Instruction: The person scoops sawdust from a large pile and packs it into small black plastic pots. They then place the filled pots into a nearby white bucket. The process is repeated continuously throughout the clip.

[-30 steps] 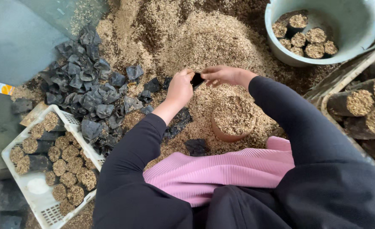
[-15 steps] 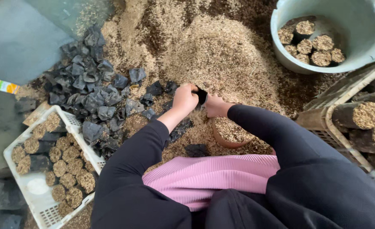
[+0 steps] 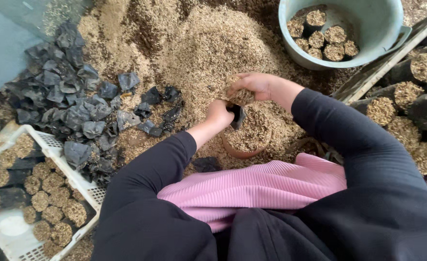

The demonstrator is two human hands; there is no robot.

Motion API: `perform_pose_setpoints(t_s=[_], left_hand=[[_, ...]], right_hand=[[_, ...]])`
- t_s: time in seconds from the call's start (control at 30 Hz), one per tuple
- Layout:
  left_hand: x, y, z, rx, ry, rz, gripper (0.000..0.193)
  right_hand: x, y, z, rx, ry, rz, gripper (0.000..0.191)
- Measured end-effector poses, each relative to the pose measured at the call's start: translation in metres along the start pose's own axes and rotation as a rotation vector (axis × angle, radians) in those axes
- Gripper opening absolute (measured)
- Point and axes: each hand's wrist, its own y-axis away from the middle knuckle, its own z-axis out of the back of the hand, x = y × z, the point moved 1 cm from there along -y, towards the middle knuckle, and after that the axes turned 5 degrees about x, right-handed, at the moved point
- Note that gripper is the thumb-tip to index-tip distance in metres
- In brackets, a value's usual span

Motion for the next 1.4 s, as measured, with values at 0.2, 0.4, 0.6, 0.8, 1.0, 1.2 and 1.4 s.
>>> perform_pose_setpoints(t_s=[0.2, 0.4, 0.6, 0.8, 1.0, 1.2, 1.4], left_hand=[[-0.028, 0.009, -0.002, 0.068, 0.108, 0.078, 0.016], [-0.029, 0.016, -0.01, 0.103, 0.055, 0.225, 0.016], [-0.015, 0.018, -0.022, -0.023, -0.07, -0.072, 0.03], [-0.013, 0.027, -0.01, -0.014, -0.067, -0.048, 0.034], [-0.024, 0.029, 0.003, 0.022, -0.116, -0.074, 0.024], [-0.022, 0.03, -0.001, 0.007, -0.015, -0.184, 0.04], [-0.022, 0.033, -0.002, 0.03, 0.058, -0.132, 0.04]], right_hand=[[-0.004, 0.037, -0.044, -0.221, 0.995, -0.218, 0.057], [-0.023, 0.051, -0.055, -0.201, 1.084, -0.123, 0.051], [-0.049, 0.032, -0.04, -0.006, 1.89, -0.121, 0.037], [-0.028, -0.007, 0.027, -0.243, 1.087, -0.031, 0.035], [-0.051, -0.038, 0.069, -0.382, 1.019, -0.364, 0.046], [-0.076, -0.055, 0.068, -0.181, 1.604, -0.014, 0.049], [-0.033, -0.022, 0.056, -0.158, 0.924, -0.252, 0.046]])
